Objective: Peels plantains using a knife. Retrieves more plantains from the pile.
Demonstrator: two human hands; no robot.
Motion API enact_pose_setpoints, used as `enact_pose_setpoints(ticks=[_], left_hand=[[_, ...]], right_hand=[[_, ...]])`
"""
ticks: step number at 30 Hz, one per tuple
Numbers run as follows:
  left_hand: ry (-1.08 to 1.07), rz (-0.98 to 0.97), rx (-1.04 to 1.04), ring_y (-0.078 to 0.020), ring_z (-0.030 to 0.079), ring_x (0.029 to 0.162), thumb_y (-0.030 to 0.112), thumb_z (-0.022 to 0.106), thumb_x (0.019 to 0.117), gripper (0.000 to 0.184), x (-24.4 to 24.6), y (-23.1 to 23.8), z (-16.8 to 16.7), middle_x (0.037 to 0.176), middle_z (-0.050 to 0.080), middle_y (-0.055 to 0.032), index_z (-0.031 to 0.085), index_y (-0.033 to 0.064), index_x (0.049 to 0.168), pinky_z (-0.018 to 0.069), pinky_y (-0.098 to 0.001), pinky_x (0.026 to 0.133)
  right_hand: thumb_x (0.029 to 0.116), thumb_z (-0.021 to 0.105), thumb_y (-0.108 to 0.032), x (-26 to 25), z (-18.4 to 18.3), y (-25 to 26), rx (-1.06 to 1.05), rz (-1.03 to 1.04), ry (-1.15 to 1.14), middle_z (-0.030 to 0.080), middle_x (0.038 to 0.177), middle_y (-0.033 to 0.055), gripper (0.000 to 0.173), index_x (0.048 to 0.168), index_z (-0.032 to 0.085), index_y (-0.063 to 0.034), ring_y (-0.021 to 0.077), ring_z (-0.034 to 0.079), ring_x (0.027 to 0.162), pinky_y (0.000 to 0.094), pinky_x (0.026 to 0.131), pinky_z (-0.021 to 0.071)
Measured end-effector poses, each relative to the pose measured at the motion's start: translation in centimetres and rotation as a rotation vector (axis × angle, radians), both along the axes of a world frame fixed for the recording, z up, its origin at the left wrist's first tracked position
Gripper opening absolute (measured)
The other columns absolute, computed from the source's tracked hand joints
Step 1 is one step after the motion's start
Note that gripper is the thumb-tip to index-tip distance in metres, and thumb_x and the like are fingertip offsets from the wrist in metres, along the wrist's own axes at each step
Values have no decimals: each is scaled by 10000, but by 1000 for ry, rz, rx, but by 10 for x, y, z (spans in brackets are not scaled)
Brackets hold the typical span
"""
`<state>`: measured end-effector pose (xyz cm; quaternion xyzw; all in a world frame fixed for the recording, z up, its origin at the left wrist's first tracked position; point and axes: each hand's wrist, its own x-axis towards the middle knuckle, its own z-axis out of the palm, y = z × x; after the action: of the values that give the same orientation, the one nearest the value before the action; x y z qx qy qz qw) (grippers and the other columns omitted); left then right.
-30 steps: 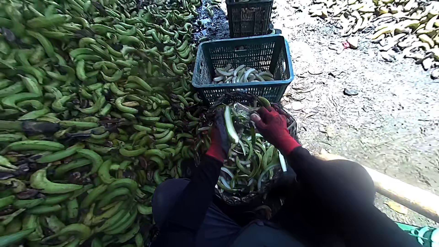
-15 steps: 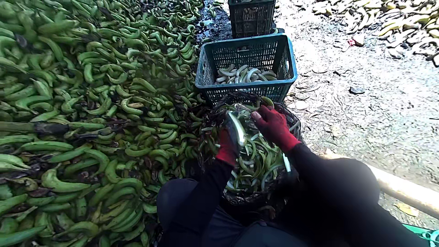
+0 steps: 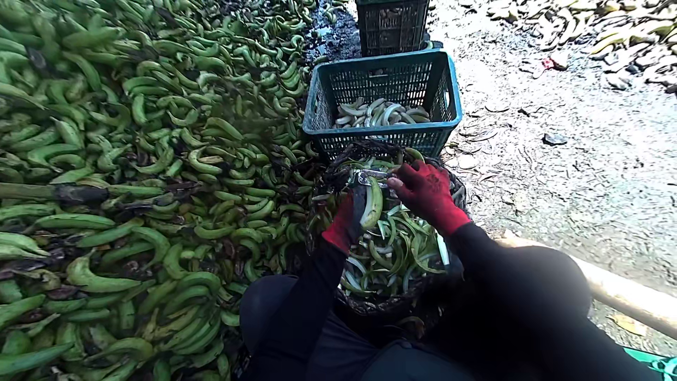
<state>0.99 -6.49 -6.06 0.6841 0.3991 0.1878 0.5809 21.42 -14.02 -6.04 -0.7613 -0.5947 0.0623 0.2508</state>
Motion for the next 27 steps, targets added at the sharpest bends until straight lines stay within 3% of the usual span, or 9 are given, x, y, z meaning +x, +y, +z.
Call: enact_pose_setpoints(ticks=[5, 8, 10, 13, 15, 18, 22, 24, 27], left_hand=[[-63, -66, -171, -156, 638, 1032, 359, 395, 1105, 403, 3, -1, 0, 1254, 644, -76, 533, 175, 1435, 555, -389, 866], [-68, -154, -165, -108, 654, 882, 324, 414, 1099, 350, 5, 1, 7, 1079, 674, -48, 581, 142, 1347, 575, -309, 758], [33, -61, -74, -166, 628, 1059, 334, 410, 1104, 381, 4, -5, 6, 1235, 644, -87, 548, 150, 1407, 539, -394, 897], [141, 267, 165, -339, 502, 1351, 234, 459, 1088, 520, 9, 2, -18, 1534, 463, -168, 332, 151, 1586, 442, -575, 1066], [94, 424, 120, -326, 514, 1317, 251, 472, 1079, 563, 10, 10, -22, 1542, 446, -138, 273, 205, 1604, 482, -571, 999], [126, 507, 102, -388, 510, 1307, 244, 532, 1047, 629, 7, 10, -15, 1506, 445, -219, 247, 130, 1596, 484, -611, 976], [-157, 472, 43, -242, 585, 1216, 473, 368, 1087, 468, 19, -7, -4, 1432, 567, -43, 467, 283, 1502, 515, -526, 942], [-100, 420, 77, -235, 582, 1232, 565, 301, 1079, 546, 19, -8, 0, 1438, 567, -46, 467, 269, 1506, 513, -526, 962], [157, 317, 212, -314, 450, 1410, 331, 351, 1122, 503, 17, -10, 9, 1585, 414, -123, 314, 159, 1593, 408, -561, 1106]], right_hand=[[1018, 406, -641, 10, 5, 17, -179, -91, 99, 666, 1184, 167, 563, 1207, 698, -198, 377, 640, 1099, 657, 922, 449], [1024, 411, -640, 14, 6, 19, -189, -198, 127, 676, 1157, 162, 551, 1213, 691, -204, 377, 650, 1080, 656, 899, 466], [1037, 428, -612, 10, 9, 13, -164, -201, 159, 658, 1181, 189, 543, 1264, 669, -182, 408, 633, 1088, 672, 882, 455], [1025, 471, -593, -19, 0, 3, -109, -73, 89, 658, 1121, 170, 502, 1196, 688, -173, 388, 643, 1018, 648, 838, 480], [1002, 502, -616, -38, -2, -2, -110, -9, 28, 656, 1113, 166, 520, 1200, 691, -175, 379, 640, 1036, 625, 871, 483], [991, 508, -630, -49, -1, -4, -89, 8, -31, 662, 1094, 167, 527, 1198, 702, -186, 375, 642, 1037, 608, 887, 473], [1023, 411, -639, -30, -3, 7, -58, 10, 56, 654, 1047, 155, 551, 1172, 701, -196, 375, 649, 958, 628, 775, 488], [1014, 397, -657, -23, -6, 8, -27, -3, 45, 652, 1061, 143, 560, 1167, 697, -209, 366, 645, 966, 628, 785, 486], [1003, 426, -647, -20, -6, 9, -17, -28, -14, 656, 1104, 163, 545, 1199, 698, -217, 385, 637, 1013, 633, 844, 469]])
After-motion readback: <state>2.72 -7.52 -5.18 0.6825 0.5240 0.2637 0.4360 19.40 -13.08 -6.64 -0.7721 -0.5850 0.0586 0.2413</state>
